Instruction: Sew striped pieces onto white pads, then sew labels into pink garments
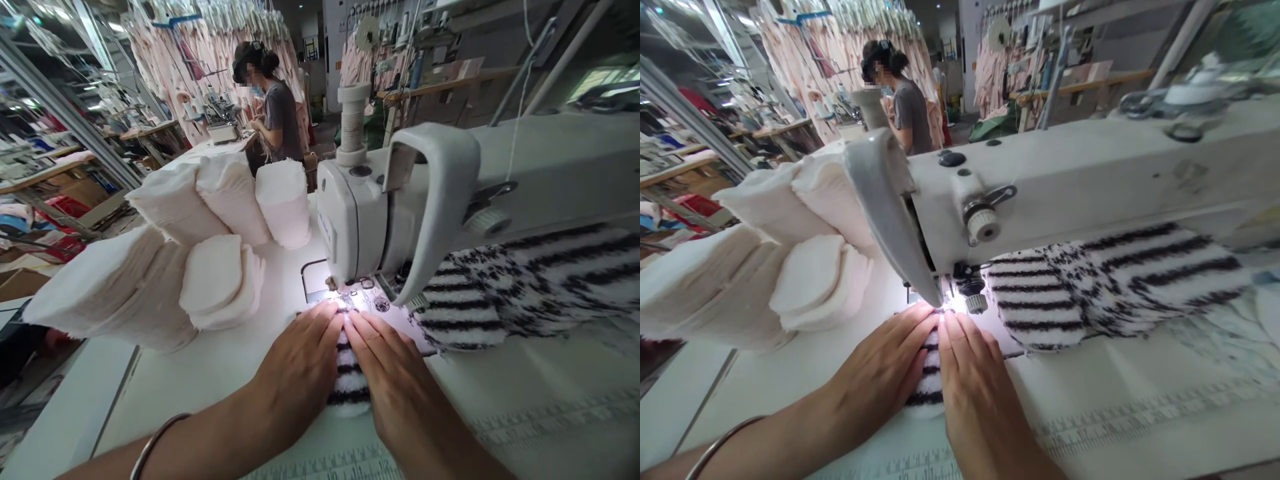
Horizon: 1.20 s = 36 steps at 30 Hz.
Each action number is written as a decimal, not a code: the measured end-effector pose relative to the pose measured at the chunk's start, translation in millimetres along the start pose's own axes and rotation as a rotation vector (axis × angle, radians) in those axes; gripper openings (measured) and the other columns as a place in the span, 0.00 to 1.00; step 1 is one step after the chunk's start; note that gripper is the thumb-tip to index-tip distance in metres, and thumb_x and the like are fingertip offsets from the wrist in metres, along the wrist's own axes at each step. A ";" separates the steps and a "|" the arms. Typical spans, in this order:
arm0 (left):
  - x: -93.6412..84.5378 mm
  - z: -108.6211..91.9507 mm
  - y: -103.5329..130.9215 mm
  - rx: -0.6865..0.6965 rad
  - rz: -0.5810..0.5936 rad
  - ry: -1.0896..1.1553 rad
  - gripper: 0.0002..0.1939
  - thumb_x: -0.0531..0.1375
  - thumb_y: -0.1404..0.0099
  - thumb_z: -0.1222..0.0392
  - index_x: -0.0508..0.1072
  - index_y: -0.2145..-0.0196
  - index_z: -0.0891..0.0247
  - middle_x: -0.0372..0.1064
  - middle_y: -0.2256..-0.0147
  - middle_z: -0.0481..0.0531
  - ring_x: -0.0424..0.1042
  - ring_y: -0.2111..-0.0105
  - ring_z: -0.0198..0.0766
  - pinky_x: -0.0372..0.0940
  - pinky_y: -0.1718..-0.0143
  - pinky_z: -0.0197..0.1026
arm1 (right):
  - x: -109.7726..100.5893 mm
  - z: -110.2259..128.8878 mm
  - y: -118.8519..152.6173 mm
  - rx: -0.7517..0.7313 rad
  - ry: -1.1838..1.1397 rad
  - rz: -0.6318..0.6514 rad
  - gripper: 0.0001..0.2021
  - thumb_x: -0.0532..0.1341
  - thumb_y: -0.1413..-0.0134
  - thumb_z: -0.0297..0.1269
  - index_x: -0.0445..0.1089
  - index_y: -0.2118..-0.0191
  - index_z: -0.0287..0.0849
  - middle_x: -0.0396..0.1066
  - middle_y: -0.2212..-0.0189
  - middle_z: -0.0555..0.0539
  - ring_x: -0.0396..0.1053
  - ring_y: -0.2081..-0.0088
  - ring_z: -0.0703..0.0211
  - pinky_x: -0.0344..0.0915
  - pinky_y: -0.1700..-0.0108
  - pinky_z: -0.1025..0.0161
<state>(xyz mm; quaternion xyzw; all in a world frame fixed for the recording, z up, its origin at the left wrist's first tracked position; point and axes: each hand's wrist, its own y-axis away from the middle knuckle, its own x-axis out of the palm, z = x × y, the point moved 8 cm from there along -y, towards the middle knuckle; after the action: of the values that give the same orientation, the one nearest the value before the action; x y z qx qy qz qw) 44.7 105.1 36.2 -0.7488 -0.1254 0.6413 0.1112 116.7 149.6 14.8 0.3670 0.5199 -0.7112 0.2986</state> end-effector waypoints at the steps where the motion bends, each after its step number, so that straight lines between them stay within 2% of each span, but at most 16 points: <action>1: 0.3 0.1 0.4 0.009 0.011 0.005 0.21 0.47 0.38 0.73 0.58 0.47 0.70 0.62 0.47 0.65 0.62 0.45 0.47 0.63 0.46 0.55 | 0.9 -3.6 1.1 0.020 -0.028 0.023 0.24 0.41 0.44 0.19 0.64 0.46 0.31 0.65 0.47 0.39 0.61 0.45 0.49 0.66 0.50 0.48; 5: -10.6 4.1 4.2 0.005 0.055 0.086 0.20 0.50 0.36 0.72 0.60 0.46 0.69 0.61 0.46 0.62 0.61 0.45 0.44 0.63 0.45 0.49 | -7.2 -17.1 4.3 0.003 -0.206 0.145 0.29 0.39 0.48 0.16 0.58 0.42 0.37 0.62 0.45 0.42 0.56 0.42 0.56 0.63 0.44 0.50; 9: -30.8 15.3 7.9 -0.105 0.070 0.209 0.11 0.54 0.34 0.66 0.68 0.54 0.63 0.68 0.55 0.54 0.69 0.56 0.36 0.68 0.55 0.39 | -31.4 -30.0 8.3 -0.010 -0.289 0.162 0.22 0.43 0.43 0.19 0.62 0.47 0.38 0.67 0.53 0.42 0.63 0.48 0.58 0.67 0.48 0.57; 12: -25.8 21.8 9.6 -0.212 0.174 0.261 0.07 0.55 0.34 0.62 0.71 0.60 0.61 0.69 0.62 0.51 0.70 0.66 0.33 0.67 0.65 0.37 | -36.5 -29.4 11.3 0.003 -0.286 0.142 0.18 0.47 0.43 0.19 0.65 0.51 0.37 0.68 0.57 0.42 0.67 0.54 0.58 0.70 0.55 0.60; 15: -12.4 21.7 8.8 -0.236 0.251 0.257 0.05 0.57 0.36 0.62 0.72 0.63 0.62 0.68 0.64 0.51 0.68 0.68 0.34 0.65 0.68 0.38 | -27.1 -21.3 10.4 -0.012 -0.259 0.172 0.21 0.47 0.46 0.15 0.65 0.51 0.37 0.67 0.58 0.43 0.66 0.56 0.58 0.70 0.57 0.59; 18: -3.0 20.5 6.4 -0.212 0.269 0.261 0.03 0.57 0.37 0.65 0.71 0.66 0.65 0.66 0.66 0.52 0.66 0.69 0.34 0.64 0.69 0.38 | -22.2 -15.8 5.5 -0.035 -0.230 0.181 0.22 0.46 0.47 0.13 0.66 0.52 0.36 0.66 0.58 0.43 0.65 0.56 0.57 0.70 0.57 0.59; 21: -2.1 21.3 6.4 -0.202 0.256 0.258 0.03 0.56 0.37 0.67 0.70 0.68 0.67 0.66 0.67 0.52 0.65 0.70 0.34 0.63 0.70 0.38 | -30.3 -14.3 4.5 -0.036 -0.231 0.128 0.20 0.47 0.47 0.15 0.67 0.53 0.34 0.67 0.59 0.42 0.65 0.57 0.57 0.70 0.58 0.59; 23: -6.2 19.8 7.7 -0.183 0.222 0.252 0.03 0.56 0.36 0.67 0.70 0.66 0.66 0.66 0.66 0.53 0.66 0.69 0.35 0.65 0.69 0.38 | -38.6 -10.2 9.8 -0.035 -0.227 0.074 0.19 0.47 0.46 0.16 0.67 0.53 0.33 0.67 0.60 0.42 0.65 0.57 0.57 0.69 0.57 0.59; 26: -17.2 6.4 8.6 -0.045 0.141 0.276 0.06 0.55 0.35 0.67 0.71 0.61 0.65 0.68 0.61 0.54 0.67 0.62 0.36 0.67 0.62 0.40 | -46.2 5.4 26.3 -0.021 -0.162 -0.003 0.20 0.45 0.44 0.17 0.67 0.52 0.32 0.68 0.58 0.41 0.64 0.54 0.55 0.67 0.53 0.56; 29: -21.8 -13.1 9.7 0.147 0.155 0.308 0.09 0.54 0.34 0.69 0.70 0.57 0.67 0.69 0.57 0.55 0.67 0.55 0.38 0.67 0.55 0.41 | -39.4 23.4 44.7 0.042 0.003 0.014 0.23 0.44 0.43 0.18 0.65 0.47 0.37 0.66 0.50 0.41 0.61 0.49 0.50 0.64 0.54 0.53; 31: -20.9 -19.0 9.9 0.210 0.193 0.300 0.10 0.53 0.33 0.69 0.69 0.56 0.67 0.70 0.56 0.56 0.67 0.53 0.38 0.66 0.52 0.43 | -29.9 32.1 52.9 0.069 0.092 0.065 0.24 0.43 0.43 0.19 0.63 0.45 0.41 0.63 0.46 0.41 0.59 0.46 0.49 0.63 0.55 0.53; 36: -15.7 -8.9 8.4 0.191 0.220 0.290 0.11 0.51 0.33 0.69 0.69 0.55 0.68 0.69 0.54 0.58 0.67 0.51 0.40 0.66 0.51 0.44 | -15.6 34.2 50.6 0.048 0.149 0.092 0.22 0.45 0.42 0.23 0.64 0.45 0.41 0.62 0.46 0.37 0.59 0.45 0.46 0.62 0.56 0.53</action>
<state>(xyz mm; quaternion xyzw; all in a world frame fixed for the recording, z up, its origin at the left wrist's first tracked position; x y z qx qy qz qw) 51.7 91.9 49.5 -0.8286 0.0360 0.5440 0.1277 158.9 103.3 7.9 0.4494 0.5060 -0.6797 0.2828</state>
